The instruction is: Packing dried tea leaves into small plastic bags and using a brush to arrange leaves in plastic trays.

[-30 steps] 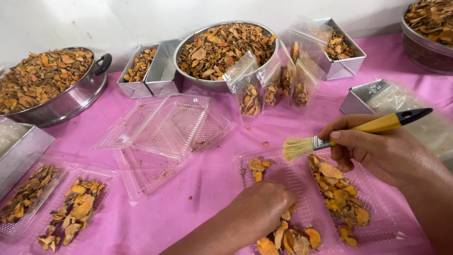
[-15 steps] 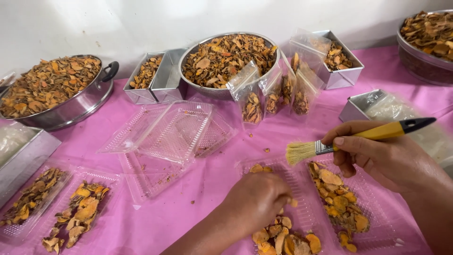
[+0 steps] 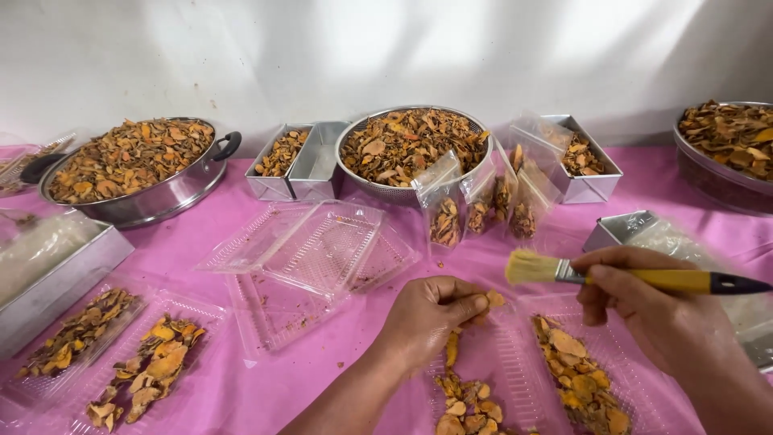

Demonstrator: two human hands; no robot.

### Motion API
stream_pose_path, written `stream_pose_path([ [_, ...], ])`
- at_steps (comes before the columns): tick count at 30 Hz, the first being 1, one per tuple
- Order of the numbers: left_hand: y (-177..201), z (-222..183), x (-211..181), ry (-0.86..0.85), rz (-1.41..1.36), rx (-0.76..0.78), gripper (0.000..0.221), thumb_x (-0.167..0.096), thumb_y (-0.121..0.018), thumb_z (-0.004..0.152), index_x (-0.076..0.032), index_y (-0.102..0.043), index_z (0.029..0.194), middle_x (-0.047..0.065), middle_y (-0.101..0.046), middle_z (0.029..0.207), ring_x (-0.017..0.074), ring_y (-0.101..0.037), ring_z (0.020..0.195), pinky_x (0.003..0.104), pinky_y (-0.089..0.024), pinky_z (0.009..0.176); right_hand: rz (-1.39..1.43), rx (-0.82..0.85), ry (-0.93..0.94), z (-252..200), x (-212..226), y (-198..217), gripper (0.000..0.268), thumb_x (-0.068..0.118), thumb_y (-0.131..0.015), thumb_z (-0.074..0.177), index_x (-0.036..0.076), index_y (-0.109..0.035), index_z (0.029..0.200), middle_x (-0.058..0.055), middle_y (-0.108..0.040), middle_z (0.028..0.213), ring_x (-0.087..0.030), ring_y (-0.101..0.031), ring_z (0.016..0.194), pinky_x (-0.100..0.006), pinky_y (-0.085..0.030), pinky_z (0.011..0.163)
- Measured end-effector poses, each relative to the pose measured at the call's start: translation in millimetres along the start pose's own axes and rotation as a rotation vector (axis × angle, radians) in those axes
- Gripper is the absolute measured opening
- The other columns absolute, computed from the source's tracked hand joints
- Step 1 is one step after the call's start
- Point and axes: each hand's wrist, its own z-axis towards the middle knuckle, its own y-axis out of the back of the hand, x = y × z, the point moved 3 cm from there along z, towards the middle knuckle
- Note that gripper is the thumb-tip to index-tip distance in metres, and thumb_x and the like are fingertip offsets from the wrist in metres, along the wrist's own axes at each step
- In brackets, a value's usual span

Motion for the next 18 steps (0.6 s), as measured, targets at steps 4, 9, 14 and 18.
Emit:
stream_pose_path([
  [4, -1.6, 2.1, 0.4, -0.013, -0.01, -0.019, 0.015, -0.006, -0.077, 0.09, -0.003, -0.08, 0.104, 0.008, -0.081, 0.096, 0.0114, -0.074, 0.083, 0.023, -0.064, 0.08, 0.243, 0.148, -0.03, 4.0, -6.2, -12.3, 0.018, 0.006, -0.072, 0.088, -0.009, -0.078, 0.098, -0.022, -0.072, 0.06, -0.03, -0.066, 0.044, -0.034, -0.05, 0.039],
  [9, 3.4, -0.7, -9.0, -0.106, 0.449, -0.133, 0.016, -0.011, -0.072, 0.092, -0.012, -0.078, 0.106, 0.005, -0.081, 0.107, 0.0149, -0.078, 0.091, 0.025, -0.067, 0.087, 0.392, 0.172, -0.125, 9.7, -9.0, 4.0, 0.016, 0.001, -0.066, 0.086, -0.007, -0.078, 0.093, -0.018, -0.074, 0.065, -0.024, -0.067, 0.046, -0.03, -0.05, 0.038],
  [14, 16.8, 15.3, 19.3, -0.548, 1.01, -0.112, 0.003, -0.011, -0.075, 0.091, -0.008, -0.077, 0.092, 0.008, -0.079, 0.089, 0.0215, -0.074, 0.078, 0.038, -0.062, 0.082, 0.231, 0.112, -0.082, 6.4, -9.8, 2.7, 0.022, 0.007, -0.065, 0.087, -0.008, -0.075, 0.099, -0.021, -0.069, 0.063, -0.027, -0.062, 0.046, -0.03, -0.041, 0.04],
  [18, 8.9, 4.1, 17.7, -0.288, 1.578, 0.03, 0.023, 0.002, -0.084, 0.083, -0.012, -0.075, 0.1, 0.002, -0.076, 0.084, 0.0188, -0.072, 0.079, 0.043, -0.059, 0.084, 0.165, 0.086, -0.095, 6.5, -11.3, 1.2, 0.02, 0.005, -0.066, 0.086, -0.007, -0.075, 0.098, -0.019, -0.067, 0.064, -0.026, -0.065, 0.05, -0.03, -0.041, 0.04],
])
